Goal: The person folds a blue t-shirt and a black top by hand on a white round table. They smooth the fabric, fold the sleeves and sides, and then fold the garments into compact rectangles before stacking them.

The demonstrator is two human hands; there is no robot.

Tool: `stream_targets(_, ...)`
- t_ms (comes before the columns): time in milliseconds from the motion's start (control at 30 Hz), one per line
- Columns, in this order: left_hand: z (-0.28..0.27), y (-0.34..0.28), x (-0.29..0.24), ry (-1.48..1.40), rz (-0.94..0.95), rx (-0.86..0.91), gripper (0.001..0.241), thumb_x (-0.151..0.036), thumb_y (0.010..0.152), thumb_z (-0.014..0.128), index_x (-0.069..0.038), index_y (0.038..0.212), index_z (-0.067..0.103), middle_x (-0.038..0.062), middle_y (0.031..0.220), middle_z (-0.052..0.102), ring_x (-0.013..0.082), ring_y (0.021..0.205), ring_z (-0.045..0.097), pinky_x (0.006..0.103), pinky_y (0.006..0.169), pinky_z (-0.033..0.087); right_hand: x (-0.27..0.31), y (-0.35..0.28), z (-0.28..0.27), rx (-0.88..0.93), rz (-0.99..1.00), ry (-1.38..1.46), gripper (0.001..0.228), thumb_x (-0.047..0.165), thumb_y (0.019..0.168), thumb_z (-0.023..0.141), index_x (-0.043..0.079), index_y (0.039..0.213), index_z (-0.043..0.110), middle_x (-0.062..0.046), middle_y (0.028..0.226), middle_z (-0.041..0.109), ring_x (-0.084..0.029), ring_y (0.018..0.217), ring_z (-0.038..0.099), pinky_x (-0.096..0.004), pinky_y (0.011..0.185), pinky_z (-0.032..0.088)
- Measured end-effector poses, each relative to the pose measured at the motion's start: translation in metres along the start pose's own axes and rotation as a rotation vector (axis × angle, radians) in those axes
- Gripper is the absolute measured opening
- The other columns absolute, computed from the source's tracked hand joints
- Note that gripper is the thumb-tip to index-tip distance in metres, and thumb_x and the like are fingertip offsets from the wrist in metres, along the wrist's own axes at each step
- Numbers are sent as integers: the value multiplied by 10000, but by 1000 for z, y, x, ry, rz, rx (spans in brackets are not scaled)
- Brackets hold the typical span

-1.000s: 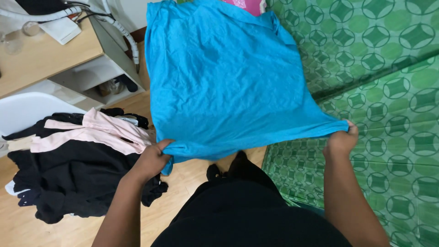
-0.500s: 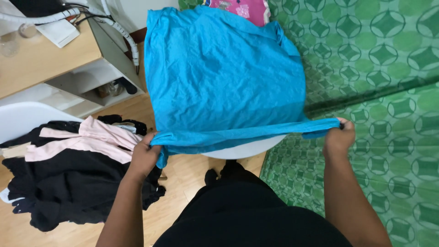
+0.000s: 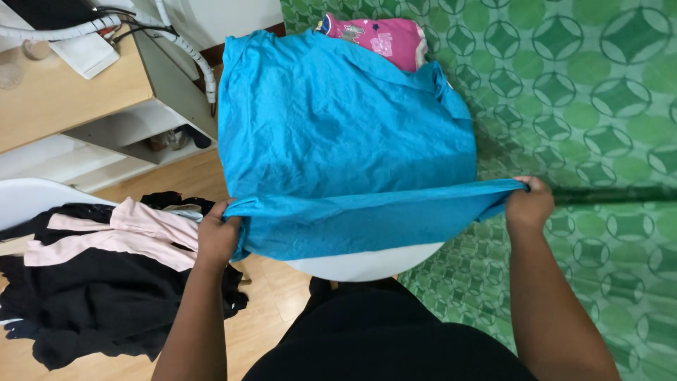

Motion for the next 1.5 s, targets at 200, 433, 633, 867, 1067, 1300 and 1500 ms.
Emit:
stream_targets(200,11,28,-15,168,-36,-28,347,-199,915,592,-70,1205,733,170,1031,765,266,934,728,368,863,539,-3,31,38,86,63,-200,229,-73,849,603,-3,1004,757,-202,935,725,-303,797,692,-410,716,542)
stream_targets(433,19,70,-15,221,-47,-73,364,-225,891,604,-42,1179,732,217,1020,740,339,942,715,414,862,528,-20,64,72,98,133,-295,211,-77,877,601,31,990,743,-179,931,718,-303,798,693,-438,684,554)
stream_targets(633,2,96,7,395,-68,-549,634,-254,750,837,-29,1291,594,314,1292,516,518,1130,504,577,947,405,26,71,88,157,-1,-335,407,-107,821,647,28,1203,679,-266,1342,485,-385,1089,600,-455,852,529)
stream_targets(867,71,3,-37,609,531,-581,613,-161,929,723,68,1427,448,301,1438,443,500,1346,424,609,1152,336,78,-14,110,152,-294,-307,448,61,985,696,11,1406,551,-262,1487,419,-429,1365,463,-527,1092,414)
stream_targets(1067,144,-53,-4,731,535,-226,627,-331,923,662,-98,1474,474,173,1583,386,438,1505,295,658,1202,211,79,-120,152,408,-479,-424,594,407,995,625,154,1522,524,-243,1665,301,-478,1526,252,-682,1187,175)
stream_targets(1300,115,-35,25,1001,366,-66,630,-557,1001,466,-284,1566,406,73,1669,278,378,1539,184,701,1177,104,45,-99,150,569,-500,-547,617,543,994,566,273,1545,498,-151,1687,272,-454,1548,170,-717,1184,107)
stream_targets(1500,78,-27,53,786,276,-331,550,-446,1061,518,-121,1503,480,160,1613,353,421,1508,266,671,1187,185,70,-108,141,432,-433,-445,600,388,996,638,126,1520,510,-288,1652,247,-525,1513,153,-733,1126,161)
Point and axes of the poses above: each hand's wrist, its own y-axis towards the middle knuckle, its own z-axis out of the palm, x = y × z, the point moved 7 cm from there along y, towards the middle knuckle
